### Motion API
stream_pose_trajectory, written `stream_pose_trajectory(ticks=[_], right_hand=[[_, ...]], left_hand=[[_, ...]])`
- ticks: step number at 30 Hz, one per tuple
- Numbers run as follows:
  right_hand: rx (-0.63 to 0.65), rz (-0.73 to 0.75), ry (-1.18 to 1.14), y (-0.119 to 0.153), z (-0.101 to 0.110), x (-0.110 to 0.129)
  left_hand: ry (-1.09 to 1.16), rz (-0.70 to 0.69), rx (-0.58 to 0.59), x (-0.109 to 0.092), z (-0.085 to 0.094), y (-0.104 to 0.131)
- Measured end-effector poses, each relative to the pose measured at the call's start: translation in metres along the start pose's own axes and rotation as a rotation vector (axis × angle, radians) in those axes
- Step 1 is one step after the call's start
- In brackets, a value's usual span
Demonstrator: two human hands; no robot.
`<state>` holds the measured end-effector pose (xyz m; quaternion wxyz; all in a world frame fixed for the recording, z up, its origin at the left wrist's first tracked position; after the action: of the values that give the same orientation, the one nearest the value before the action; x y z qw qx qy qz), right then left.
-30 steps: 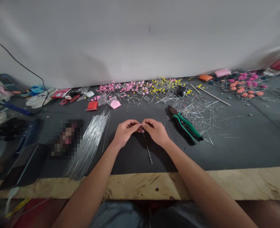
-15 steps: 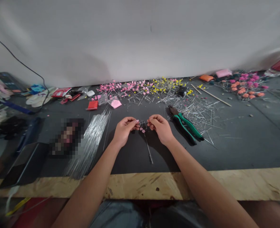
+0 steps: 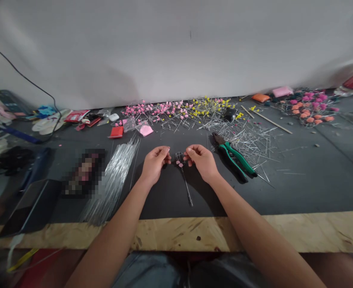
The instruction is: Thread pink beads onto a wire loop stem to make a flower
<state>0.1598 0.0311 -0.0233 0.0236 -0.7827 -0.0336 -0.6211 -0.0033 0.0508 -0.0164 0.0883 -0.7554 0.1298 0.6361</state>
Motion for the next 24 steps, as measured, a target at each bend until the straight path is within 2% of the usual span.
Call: stream_pose_trajectory(ticks=[6,11,20,24], right_hand=[[-0.116,0.018,0.280,0.000,0.010,0.000],[-0.089,-0.081,0.396,0.005,0.007,0.003],[-0.065,-0.064,0.322,0.008,-0.004,-0.004],[-0.101,-0.017,0.237,0.006,-0.002,-0.003]], left_hand=[[0.035,0.083,-0.073,-0.003,0.000,0.002],[0.112,0.078,-0.070,-0.004,0.000,0.003],[0.203,0.091,-0.027,-0.001,-0.004,0.002],[0.070,0.007,-0.051,-0.003,-0.002,0.001]])
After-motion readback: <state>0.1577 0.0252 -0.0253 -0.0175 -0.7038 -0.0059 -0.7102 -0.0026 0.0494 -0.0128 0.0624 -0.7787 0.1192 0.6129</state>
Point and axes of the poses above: each hand's wrist, its own y-axis away from the middle knuckle, its own z-axis out of the back of the hand, x = y × z, the point moved 2 cm from there along -y, towards the middle knuckle, and after that the axes turned 13 degrees about x, right-handed, at the moved point
